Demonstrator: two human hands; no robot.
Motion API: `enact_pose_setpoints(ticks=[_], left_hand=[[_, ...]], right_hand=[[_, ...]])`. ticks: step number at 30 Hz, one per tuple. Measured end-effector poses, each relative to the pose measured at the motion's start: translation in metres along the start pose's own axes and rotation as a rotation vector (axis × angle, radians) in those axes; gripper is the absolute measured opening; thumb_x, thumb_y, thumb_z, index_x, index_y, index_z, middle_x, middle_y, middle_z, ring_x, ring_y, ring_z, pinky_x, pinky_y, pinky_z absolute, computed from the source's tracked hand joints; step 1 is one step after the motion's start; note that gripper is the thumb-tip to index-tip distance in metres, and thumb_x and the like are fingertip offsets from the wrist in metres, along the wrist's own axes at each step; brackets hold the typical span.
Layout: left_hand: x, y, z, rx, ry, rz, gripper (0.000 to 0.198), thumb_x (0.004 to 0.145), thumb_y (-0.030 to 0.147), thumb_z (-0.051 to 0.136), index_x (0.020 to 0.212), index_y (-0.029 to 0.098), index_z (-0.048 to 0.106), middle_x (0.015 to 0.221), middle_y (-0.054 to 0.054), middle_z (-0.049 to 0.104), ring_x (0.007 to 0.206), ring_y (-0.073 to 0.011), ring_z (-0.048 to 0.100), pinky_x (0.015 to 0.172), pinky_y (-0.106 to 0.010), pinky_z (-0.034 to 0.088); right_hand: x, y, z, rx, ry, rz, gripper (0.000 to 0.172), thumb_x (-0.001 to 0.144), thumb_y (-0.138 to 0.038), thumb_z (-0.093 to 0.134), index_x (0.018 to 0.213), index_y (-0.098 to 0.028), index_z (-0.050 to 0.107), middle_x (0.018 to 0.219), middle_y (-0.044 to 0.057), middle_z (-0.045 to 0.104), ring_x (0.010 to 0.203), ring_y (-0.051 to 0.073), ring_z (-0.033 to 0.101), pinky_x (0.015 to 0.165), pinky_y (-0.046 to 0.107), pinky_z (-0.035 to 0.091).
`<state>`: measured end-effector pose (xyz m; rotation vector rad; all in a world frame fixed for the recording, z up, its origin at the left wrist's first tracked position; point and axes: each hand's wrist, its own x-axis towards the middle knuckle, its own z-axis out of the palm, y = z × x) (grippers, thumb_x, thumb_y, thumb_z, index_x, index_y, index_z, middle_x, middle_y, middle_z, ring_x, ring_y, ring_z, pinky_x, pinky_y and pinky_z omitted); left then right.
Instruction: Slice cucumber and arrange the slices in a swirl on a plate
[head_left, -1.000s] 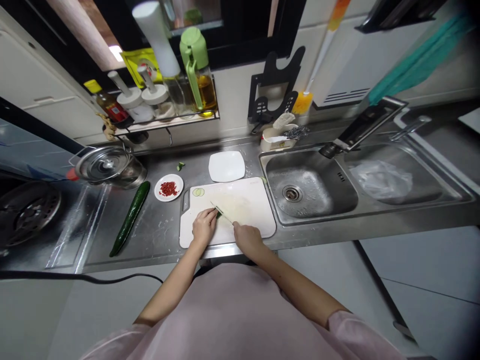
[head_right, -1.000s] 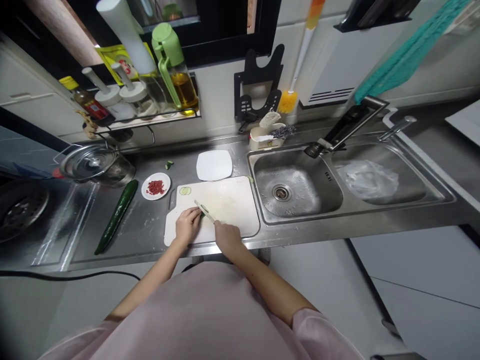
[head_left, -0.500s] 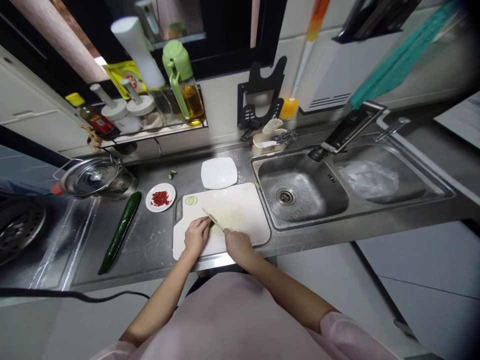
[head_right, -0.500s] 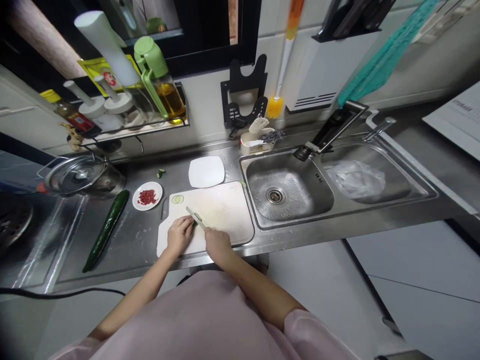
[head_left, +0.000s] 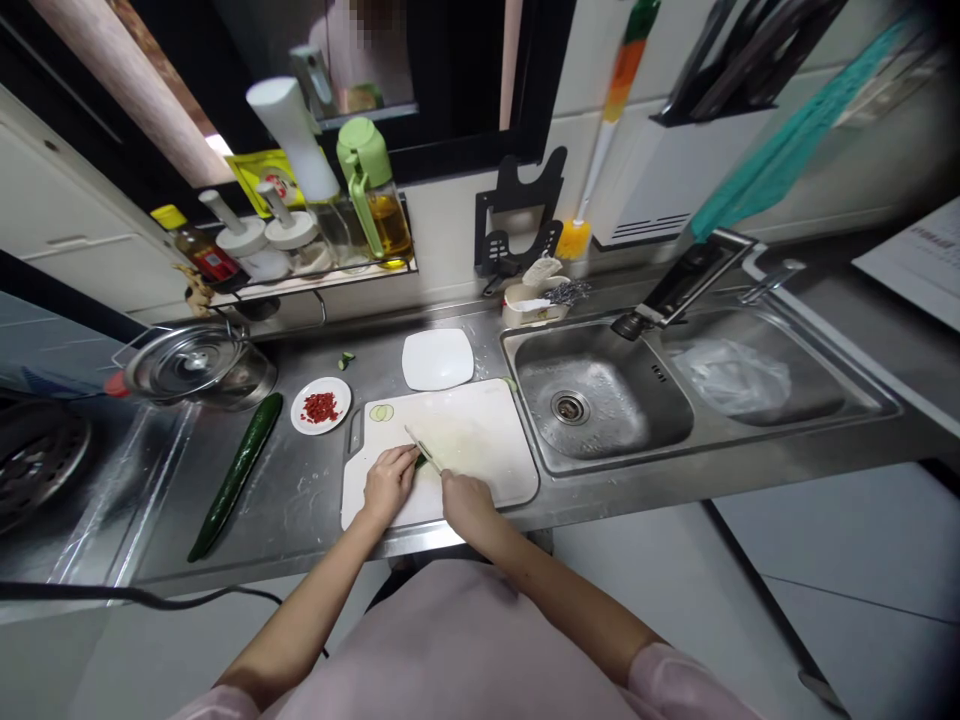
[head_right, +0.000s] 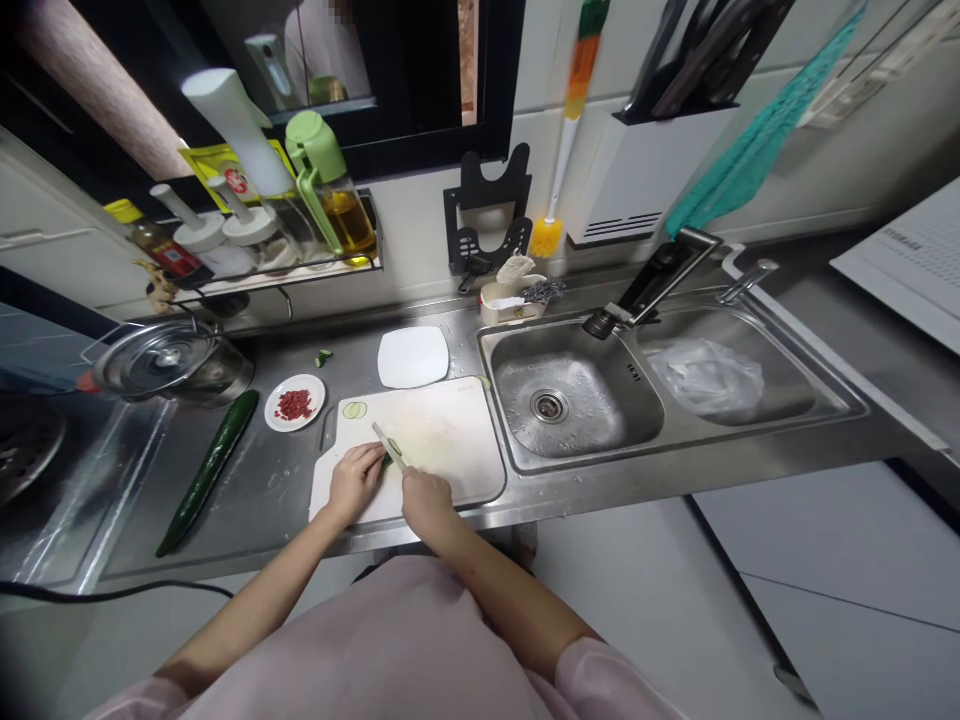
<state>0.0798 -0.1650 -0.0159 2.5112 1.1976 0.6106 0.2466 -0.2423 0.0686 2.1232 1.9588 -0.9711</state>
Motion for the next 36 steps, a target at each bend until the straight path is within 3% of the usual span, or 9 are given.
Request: enact_pose_setpoints(ticks=[36], left_hand=[[0.0084, -0.0082, -0.0056, -0.064, -0.055, 0.035, 0.026, 0.092, 0.022, 0.046, 0.107, 0.024, 0.067, 0.107, -0.006, 0.069, 0.099, -0.0188, 0.063, 0.089, -0.036, 0.052]], right_hand=[[0.0014, 0.0057, 0.0007, 0.059, -0.025, 0.009, 0.032, 0.086, -0.006, 0.042, 0.112, -0.011, 0.059, 0.098, 0.018, 0.069, 0.101, 0.025, 0.066, 0.079, 0.032, 0.049]])
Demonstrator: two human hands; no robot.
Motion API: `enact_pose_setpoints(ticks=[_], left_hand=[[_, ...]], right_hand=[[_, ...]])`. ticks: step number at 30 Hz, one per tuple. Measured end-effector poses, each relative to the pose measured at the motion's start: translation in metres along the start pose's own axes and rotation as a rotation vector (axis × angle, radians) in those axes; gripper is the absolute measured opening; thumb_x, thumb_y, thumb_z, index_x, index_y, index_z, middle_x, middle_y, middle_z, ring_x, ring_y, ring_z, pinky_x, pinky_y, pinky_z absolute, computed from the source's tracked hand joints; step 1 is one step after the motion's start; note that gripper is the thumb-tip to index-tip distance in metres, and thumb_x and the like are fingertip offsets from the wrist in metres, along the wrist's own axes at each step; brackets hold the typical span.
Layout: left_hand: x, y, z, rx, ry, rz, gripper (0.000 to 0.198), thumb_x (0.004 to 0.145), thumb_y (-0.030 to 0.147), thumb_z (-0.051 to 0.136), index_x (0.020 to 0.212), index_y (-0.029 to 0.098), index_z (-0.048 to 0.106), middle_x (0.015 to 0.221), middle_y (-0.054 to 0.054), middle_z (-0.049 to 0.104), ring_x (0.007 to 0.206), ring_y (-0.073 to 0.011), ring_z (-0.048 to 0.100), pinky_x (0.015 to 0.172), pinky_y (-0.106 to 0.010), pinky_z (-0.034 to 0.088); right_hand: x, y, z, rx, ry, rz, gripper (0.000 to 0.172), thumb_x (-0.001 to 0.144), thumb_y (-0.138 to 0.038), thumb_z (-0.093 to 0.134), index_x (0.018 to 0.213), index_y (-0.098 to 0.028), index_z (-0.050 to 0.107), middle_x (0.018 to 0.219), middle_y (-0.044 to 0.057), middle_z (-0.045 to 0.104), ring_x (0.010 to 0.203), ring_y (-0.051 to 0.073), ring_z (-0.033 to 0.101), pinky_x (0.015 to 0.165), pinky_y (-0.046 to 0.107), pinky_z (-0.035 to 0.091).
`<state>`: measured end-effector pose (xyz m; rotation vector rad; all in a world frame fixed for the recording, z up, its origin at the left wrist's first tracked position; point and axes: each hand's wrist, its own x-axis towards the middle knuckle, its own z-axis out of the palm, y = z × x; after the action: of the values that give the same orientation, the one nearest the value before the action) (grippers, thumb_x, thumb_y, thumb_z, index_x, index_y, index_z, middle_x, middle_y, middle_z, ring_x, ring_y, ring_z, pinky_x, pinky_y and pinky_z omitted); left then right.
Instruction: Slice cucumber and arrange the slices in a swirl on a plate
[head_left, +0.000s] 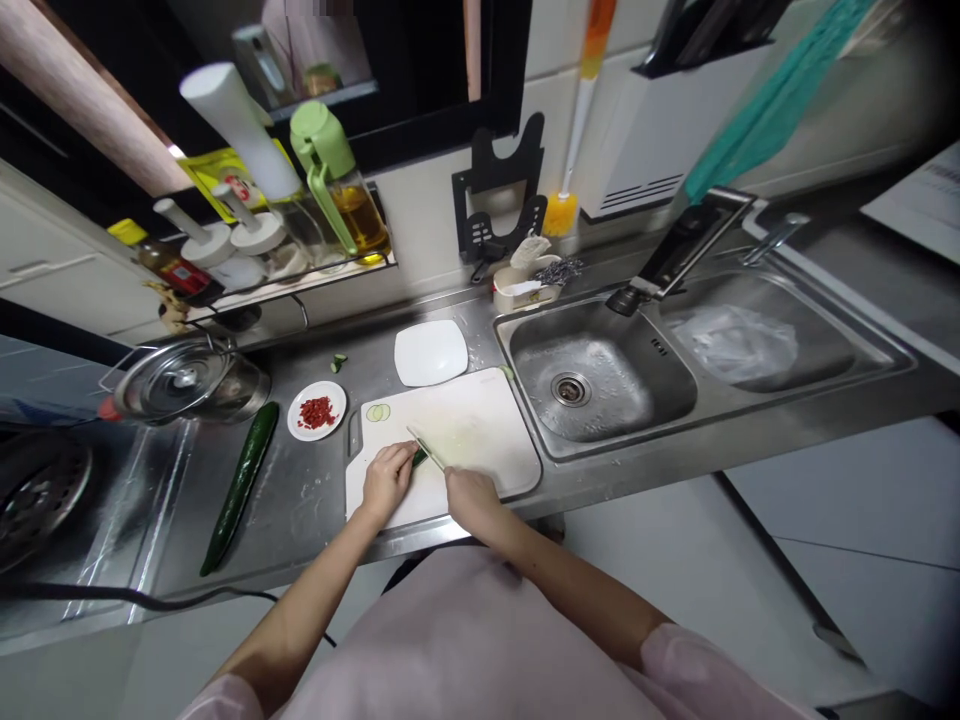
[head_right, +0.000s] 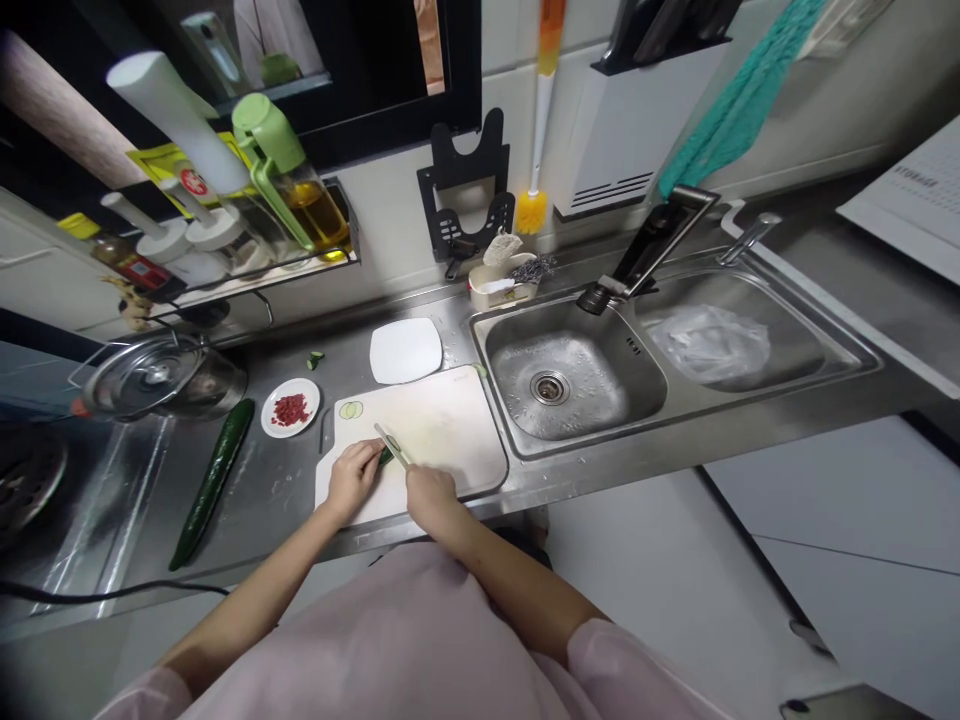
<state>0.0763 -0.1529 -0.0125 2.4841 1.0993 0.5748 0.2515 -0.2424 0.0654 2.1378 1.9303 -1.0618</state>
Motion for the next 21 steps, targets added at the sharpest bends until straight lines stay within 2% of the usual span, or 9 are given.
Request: enact_pose_setpoints(ticks=[7, 19, 21], left_hand=[[0.004, -0.004, -0.002, -0.023, -0.03, -0.002, 0.025, 0.092, 0.021, 0.045, 0.104, 0.024, 0.067, 0.106, -0.005, 0.07, 0.098, -0.0181, 0.064, 0.088, -0.034, 0.052], [0.006, -0.008, -0.002, -0.057, -0.048, -0.022, 0.025, 0.092, 0.021, 0.044, 0.103, 0.023, 0.066, 0.107, -0.005, 0.07, 0.099, -0.018, 0.064, 0.089, -0.034, 0.051], [0.006, -0.009, -0.002, -0.065, -0.047, -0.026, 0.025, 0.092, 0.021, 0.044, 0.103, 0.022, 0.066, 0.107, -0.005, 0.07, 0.099, -0.0179, 0.064, 0.089, -0.034, 0.051]], right_hand=[[0.008, -0.001, 0.001, 0.007, -0.012, 0.005, 0.033, 0.083, -0.005, 0.045, 0.112, -0.012, 0.06, 0.098, 0.016, 0.07, 0.101, 0.024, 0.065, 0.08, 0.03, 0.048], [0.02, 0.002, 0.003, 0.044, 0.045, -0.036, 0.03, 0.083, -0.006, 0.046, 0.106, -0.011, 0.064, 0.099, 0.017, 0.07, 0.1, 0.024, 0.066, 0.079, 0.029, 0.049], [0.019, 0.002, 0.001, 0.036, 0.017, -0.014, 0.03, 0.085, -0.007, 0.046, 0.108, -0.012, 0.064, 0.103, 0.017, 0.069, 0.102, 0.024, 0.065, 0.082, 0.029, 0.048]])
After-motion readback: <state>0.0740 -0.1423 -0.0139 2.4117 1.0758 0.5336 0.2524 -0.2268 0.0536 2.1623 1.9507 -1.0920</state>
